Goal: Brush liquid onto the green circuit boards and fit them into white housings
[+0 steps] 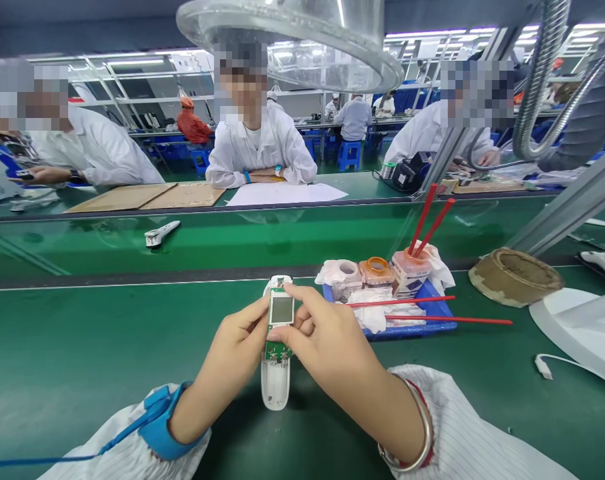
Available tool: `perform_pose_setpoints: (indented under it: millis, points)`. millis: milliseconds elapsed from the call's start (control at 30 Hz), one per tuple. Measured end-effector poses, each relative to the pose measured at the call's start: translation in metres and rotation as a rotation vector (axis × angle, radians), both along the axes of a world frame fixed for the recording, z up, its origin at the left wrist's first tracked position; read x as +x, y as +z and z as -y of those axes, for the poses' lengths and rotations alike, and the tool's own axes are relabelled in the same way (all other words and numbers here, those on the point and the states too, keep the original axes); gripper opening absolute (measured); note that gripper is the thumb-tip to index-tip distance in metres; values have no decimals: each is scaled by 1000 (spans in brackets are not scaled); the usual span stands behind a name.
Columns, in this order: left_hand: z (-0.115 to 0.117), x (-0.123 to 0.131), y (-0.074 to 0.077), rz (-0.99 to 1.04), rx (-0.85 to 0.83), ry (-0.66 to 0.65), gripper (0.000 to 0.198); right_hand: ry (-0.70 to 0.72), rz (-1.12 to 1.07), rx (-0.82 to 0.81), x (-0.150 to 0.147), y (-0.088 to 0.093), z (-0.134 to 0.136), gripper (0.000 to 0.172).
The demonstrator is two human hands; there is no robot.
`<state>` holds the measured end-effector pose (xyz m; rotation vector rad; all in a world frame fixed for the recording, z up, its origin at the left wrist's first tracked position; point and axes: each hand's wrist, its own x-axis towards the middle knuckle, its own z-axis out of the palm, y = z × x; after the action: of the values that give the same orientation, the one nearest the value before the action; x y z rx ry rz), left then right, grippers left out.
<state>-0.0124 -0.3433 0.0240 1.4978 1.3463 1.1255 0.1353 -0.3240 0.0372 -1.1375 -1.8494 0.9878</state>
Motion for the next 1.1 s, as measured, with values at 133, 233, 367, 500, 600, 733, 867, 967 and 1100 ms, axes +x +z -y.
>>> perform_pose_setpoints:
  millis: [133,233,367,500,600,733,867,967,1100]
  points:
    - [0,0,-8,293,-28,-41,43,-15,52,2,2,2,-4,43]
    - [0,-3,-13,385,-92,1,52,-27,85,28,2,1,-6,43]
    - [0,-4,-12,384,-126,0,50,-30,119,130,2,-2,-6,42]
    - [0,-4,-10,405,-123,-23,48,-22,155,225,2,-4,-8,44]
    - [1,-3,-9,367,-119,-10,49,-18,197,302,2,-6,-7,44]
    - [0,-3,-8,256,-91,14,49,-22,263,389,3,-8,-5,46]
    - [1,-4,-7,228,-105,2,49,-2,274,363,5,-7,-6,48]
    - [1,-4,-4,196,-101,6,49,13,257,337,5,-4,-7,47]
    - [2,-4,-3,204,-87,0,49,10,260,361,3,-5,-7,46]
